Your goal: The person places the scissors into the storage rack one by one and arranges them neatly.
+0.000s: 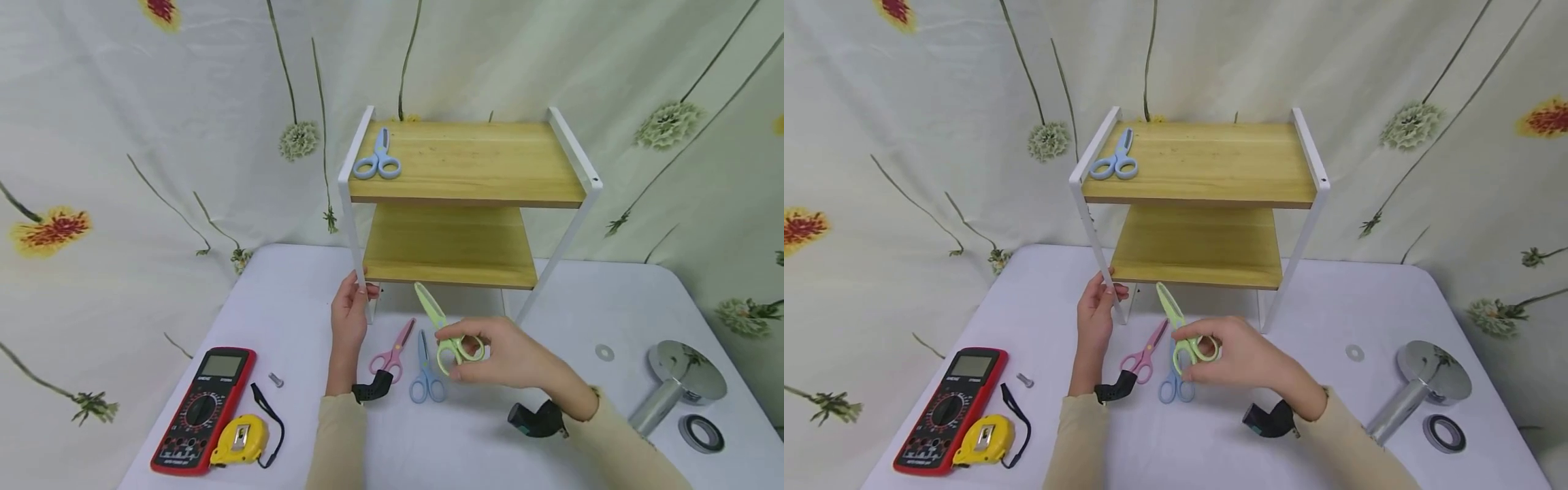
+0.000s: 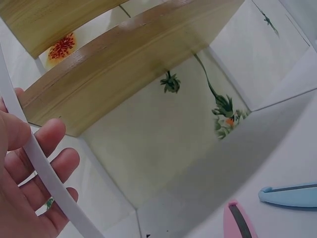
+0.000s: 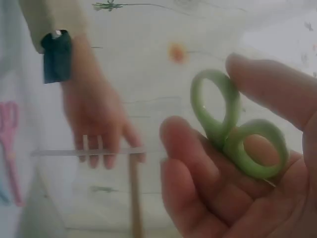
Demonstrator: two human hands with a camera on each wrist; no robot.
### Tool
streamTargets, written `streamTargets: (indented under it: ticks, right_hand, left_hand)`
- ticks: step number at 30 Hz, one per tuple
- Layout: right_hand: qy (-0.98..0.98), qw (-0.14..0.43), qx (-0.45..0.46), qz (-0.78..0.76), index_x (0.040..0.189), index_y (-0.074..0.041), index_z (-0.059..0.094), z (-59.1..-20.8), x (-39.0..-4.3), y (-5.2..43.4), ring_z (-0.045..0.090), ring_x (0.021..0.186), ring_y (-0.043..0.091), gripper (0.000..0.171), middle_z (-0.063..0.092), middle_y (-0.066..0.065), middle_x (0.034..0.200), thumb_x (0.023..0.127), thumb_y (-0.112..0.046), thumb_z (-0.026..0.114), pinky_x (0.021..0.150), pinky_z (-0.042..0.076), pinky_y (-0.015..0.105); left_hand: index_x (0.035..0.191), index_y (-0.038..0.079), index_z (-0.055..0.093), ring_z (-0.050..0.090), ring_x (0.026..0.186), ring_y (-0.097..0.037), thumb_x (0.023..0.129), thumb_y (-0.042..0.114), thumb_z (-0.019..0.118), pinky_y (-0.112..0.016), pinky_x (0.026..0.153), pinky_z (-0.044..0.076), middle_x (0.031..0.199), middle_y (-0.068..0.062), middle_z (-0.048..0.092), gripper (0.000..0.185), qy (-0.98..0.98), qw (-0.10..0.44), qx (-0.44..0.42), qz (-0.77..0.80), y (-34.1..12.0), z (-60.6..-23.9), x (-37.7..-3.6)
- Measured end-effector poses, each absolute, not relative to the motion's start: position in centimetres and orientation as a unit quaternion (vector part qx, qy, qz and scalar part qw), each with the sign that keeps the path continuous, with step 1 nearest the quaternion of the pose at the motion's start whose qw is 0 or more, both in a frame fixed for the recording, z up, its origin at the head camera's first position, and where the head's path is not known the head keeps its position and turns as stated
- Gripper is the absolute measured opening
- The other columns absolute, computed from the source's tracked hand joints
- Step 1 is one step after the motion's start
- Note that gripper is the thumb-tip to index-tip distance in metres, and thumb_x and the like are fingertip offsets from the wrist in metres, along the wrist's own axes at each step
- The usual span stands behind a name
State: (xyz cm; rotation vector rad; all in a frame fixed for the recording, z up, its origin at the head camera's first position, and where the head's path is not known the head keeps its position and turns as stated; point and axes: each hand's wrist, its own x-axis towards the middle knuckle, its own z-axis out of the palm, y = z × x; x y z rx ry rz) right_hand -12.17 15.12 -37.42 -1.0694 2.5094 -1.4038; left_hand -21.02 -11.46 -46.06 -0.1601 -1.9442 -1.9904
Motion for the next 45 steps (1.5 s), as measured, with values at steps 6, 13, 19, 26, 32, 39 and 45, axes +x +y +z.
streamTargets:
  ticks: [6,13,19,26,32,39,45]
  right_hand:
    - [0.787,-0.069,-0.458,-0.407,0.124,-0.001,0.069,-30.2,-13.0,15.8,0.057,0.081,0.006,0.053,0.073,0.003,0.1,0.074,-0.004,0.088,0.068,0.05,0.022]
    - [0.827,-0.152,-0.41,-0.354,0.127,0.0,0.069,-22.7,-16.6,15.0,0.057,0.077,0.01,0.053,0.075,0.006,0.095,0.077,-0.003,0.086,0.062,0.046,0.019]
    - [0.885,-0.144,-0.311,-0.314,0.132,-0.008,0.069,-20.1,-21.4,13.9,0.059,0.082,0.019,0.048,0.076,0.01,0.111,0.086,-0.018,0.082,0.064,0.043,0.019]
    - [0.921,-0.117,-0.264,-0.26,0.14,-0.014,0.064,-20.1,-24.5,12.6,0.054,0.082,0.023,0.051,0.071,0.012,0.103,0.094,-0.033,0.072,0.071,0.041,0.03]
    - [0.936,-0.113,-0.254,-0.215,0.145,-0.017,0.058,-20.6,-24.8,12.1,0.043,0.069,0.021,0.052,0.065,0.01,0.082,0.099,-0.039,0.064,0.064,0.035,0.031]
    - [0.944,-0.068,-0.248,-0.208,0.148,-0.018,0.055,-20.4,-24.9,12.1,0.058,0.123,0.032,0.047,0.063,0.017,0.139,0.104,-0.034,0.055,0.102,0.048,0.044]
    - [0.945,-0.056,-0.254,-0.197,0.147,-0.018,0.056,-20.3,-25.1,11.9,0.042,0.148,0.032,0.044,0.049,0.013,0.156,0.105,-0.031,0.053,0.12,0.035,0.052]
  left_hand:
    - [0.138,-0.003,0.058,0.065,0.082,-0.002,0.103,-0.003,0.042,-0.019,0.086,0.052,0.095,-0.032,0.065,0.038,-0.679,0.179,-0.061,-0.709,-11.3,-45.9,-21.1]
    - [0.138,-0.002,0.058,0.065,0.082,-0.002,0.104,-0.003,0.043,-0.019,0.086,0.052,0.094,-0.029,0.066,0.037,-0.683,0.178,-0.06,-0.706,-11.4,-45.9,-21.1]
    - [0.139,-0.001,0.057,0.064,0.083,-0.003,0.104,-0.003,0.043,-0.02,0.087,0.051,0.094,-0.025,0.067,0.038,-0.683,0.174,-0.053,-0.707,-11.6,-46.1,-21.1]
    - [0.14,0.0,0.057,0.065,0.083,-0.002,0.104,-0.001,0.043,-0.019,0.088,0.052,0.095,-0.024,0.067,0.038,-0.685,0.174,-0.054,-0.705,-11.7,-46.1,-21.0]
    - [0.14,0.0,0.057,0.065,0.083,-0.003,0.104,-0.001,0.043,-0.019,0.087,0.052,0.091,-0.01,0.068,0.038,-0.686,0.175,-0.054,-0.704,-11.7,-46.0,-21.1]
    - [0.139,-0.001,0.057,0.065,0.083,-0.003,0.104,-0.001,0.044,-0.019,0.087,0.053,0.089,-0.006,0.068,0.037,-0.682,0.178,-0.063,-0.707,-11.7,-46.1,-21.2]
    - [0.139,-0.002,0.057,0.065,0.083,-0.002,0.104,-0.001,0.043,-0.02,0.087,0.052,0.095,-0.026,0.067,0.038,-0.684,0.178,-0.067,-0.704,-11.8,-46.3,-21.2]
